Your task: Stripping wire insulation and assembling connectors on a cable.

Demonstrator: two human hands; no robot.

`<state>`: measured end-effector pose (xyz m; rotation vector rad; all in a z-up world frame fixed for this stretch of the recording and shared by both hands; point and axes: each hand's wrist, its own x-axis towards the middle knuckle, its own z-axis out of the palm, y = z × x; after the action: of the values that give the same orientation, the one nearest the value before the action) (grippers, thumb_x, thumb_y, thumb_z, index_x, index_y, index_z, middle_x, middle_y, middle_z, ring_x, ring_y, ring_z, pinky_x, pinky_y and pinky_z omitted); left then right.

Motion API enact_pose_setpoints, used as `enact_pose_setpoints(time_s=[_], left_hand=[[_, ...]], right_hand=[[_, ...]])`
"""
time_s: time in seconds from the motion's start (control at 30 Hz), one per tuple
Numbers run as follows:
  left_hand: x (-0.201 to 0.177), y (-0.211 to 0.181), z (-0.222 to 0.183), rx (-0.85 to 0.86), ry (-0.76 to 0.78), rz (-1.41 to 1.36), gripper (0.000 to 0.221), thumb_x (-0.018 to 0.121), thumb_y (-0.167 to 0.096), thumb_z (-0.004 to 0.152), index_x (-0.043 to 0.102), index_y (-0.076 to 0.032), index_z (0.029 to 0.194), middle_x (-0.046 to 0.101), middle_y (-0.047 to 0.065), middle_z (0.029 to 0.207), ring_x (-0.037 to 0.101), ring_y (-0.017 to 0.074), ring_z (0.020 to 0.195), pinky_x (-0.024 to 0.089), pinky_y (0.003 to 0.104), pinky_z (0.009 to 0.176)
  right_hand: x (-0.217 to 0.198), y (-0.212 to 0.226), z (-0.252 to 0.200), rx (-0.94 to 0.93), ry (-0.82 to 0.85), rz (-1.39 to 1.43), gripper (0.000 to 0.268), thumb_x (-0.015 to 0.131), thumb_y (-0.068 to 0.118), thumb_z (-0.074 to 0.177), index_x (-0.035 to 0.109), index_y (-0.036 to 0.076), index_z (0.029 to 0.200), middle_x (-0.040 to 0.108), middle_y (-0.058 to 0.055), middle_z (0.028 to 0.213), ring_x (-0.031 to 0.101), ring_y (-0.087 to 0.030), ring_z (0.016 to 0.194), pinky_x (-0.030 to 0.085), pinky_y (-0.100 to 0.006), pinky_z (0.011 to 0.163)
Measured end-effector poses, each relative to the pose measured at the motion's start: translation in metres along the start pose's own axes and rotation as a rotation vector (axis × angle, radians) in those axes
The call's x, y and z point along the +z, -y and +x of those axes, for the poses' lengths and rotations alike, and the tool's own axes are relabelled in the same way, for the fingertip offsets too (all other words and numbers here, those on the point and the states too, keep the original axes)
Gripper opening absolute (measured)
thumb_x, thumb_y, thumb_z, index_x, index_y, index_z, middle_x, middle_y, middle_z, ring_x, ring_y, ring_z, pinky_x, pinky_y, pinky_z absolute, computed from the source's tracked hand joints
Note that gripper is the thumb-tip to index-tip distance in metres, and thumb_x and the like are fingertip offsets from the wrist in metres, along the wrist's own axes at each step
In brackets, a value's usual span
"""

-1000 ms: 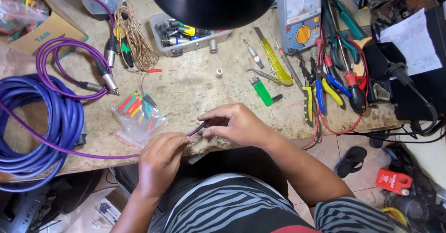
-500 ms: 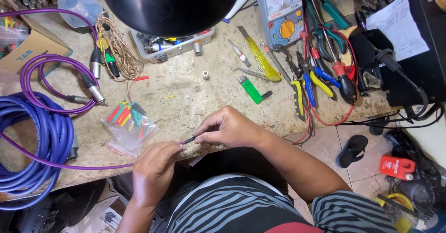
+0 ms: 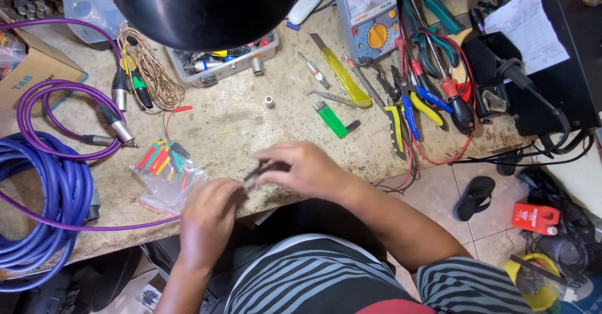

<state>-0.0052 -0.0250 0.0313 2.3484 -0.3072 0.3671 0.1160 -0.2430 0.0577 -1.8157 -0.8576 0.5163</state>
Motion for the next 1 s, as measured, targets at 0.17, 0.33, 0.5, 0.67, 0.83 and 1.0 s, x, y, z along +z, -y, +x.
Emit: enact_pose_setpoints(time_s=[0.17, 0.33, 0.5, 0.67, 0.83, 1.0], left_hand=[[0.003, 0.005, 0.011, -0.054, 0.038, 0.230, 0.014, 0.069, -0.015, 0.097, 0.069, -0.007, 0.108, 0.071, 0.009, 0.104, 0.067, 0.0302, 0.091, 0.052, 0.042, 0.079], [-0.002, 0.006, 0.023, -0.029, 0.114, 0.261, 0.012, 0.069, -0.019, 0.094, 0.069, -0.010, 0.103, 0.071, 0.007, 0.100, 0.065, 0.0288, 0.096, 0.051, 0.040, 0.084], [-0.011, 0.019, 0.038, -0.046, 0.152, 0.250, 0.018, 0.071, -0.033, 0.092, 0.073, -0.023, 0.107, 0.072, 0.000, 0.094, 0.072, 0.0247, 0.098, 0.058, 0.038, 0.086], [-0.021, 0.046, 0.098, 0.083, 0.017, 0.322, 0.021, 0.067, -0.029, 0.098, 0.071, -0.015, 0.114, 0.069, 0.009, 0.101, 0.069, 0.0348, 0.104, 0.056, 0.047, 0.088], [-0.007, 0.080, 0.160, 0.144, -0.113, 0.537, 0.020, 0.075, -0.027, 0.090, 0.070, -0.019, 0.108, 0.062, 0.001, 0.101, 0.062, 0.0266, 0.104, 0.056, 0.040, 0.084], [0.011, 0.119, 0.185, 0.148, -0.077, 0.623, 0.024, 0.080, -0.027, 0.082, 0.065, -0.025, 0.100, 0.058, -0.005, 0.088, 0.060, 0.0205, 0.097, 0.052, 0.036, 0.081]], right_hand=[[-0.072, -0.037, -0.009, 0.147, -0.523, -0.825, 0.018, 0.068, 0.016, 0.099, 0.076, 0.005, 0.110, 0.070, -0.013, 0.101, 0.062, -0.026, 0.093, 0.056, -0.038, 0.085], [-0.101, -0.049, -0.013, 0.392, -0.472, -0.908, 0.020, 0.073, 0.018, 0.095, 0.079, 0.011, 0.112, 0.068, -0.015, 0.108, 0.064, -0.033, 0.097, 0.059, -0.045, 0.069], [-0.103, -0.088, -0.012, 0.325, -0.522, -1.068, 0.016, 0.078, 0.033, 0.087, 0.080, 0.024, 0.099, 0.062, -0.004, 0.095, 0.066, -0.028, 0.094, 0.059, -0.040, 0.080], [-0.099, -0.077, -0.003, 0.475, -0.513, -1.097, 0.018, 0.079, 0.034, 0.086, 0.080, 0.027, 0.102, 0.061, -0.004, 0.101, 0.064, -0.028, 0.102, 0.059, -0.043, 0.083], [-0.093, -0.078, -0.011, 0.507, -0.521, -1.076, 0.016, 0.079, 0.034, 0.086, 0.080, 0.026, 0.100, 0.061, -0.003, 0.098, 0.065, -0.027, 0.100, 0.059, -0.042, 0.082], [-0.093, -0.083, -0.024, 0.523, -0.544, -1.050, 0.019, 0.081, 0.035, 0.085, 0.080, 0.029, 0.103, 0.061, -0.002, 0.097, 0.066, -0.028, 0.100, 0.059, -0.043, 0.083]])
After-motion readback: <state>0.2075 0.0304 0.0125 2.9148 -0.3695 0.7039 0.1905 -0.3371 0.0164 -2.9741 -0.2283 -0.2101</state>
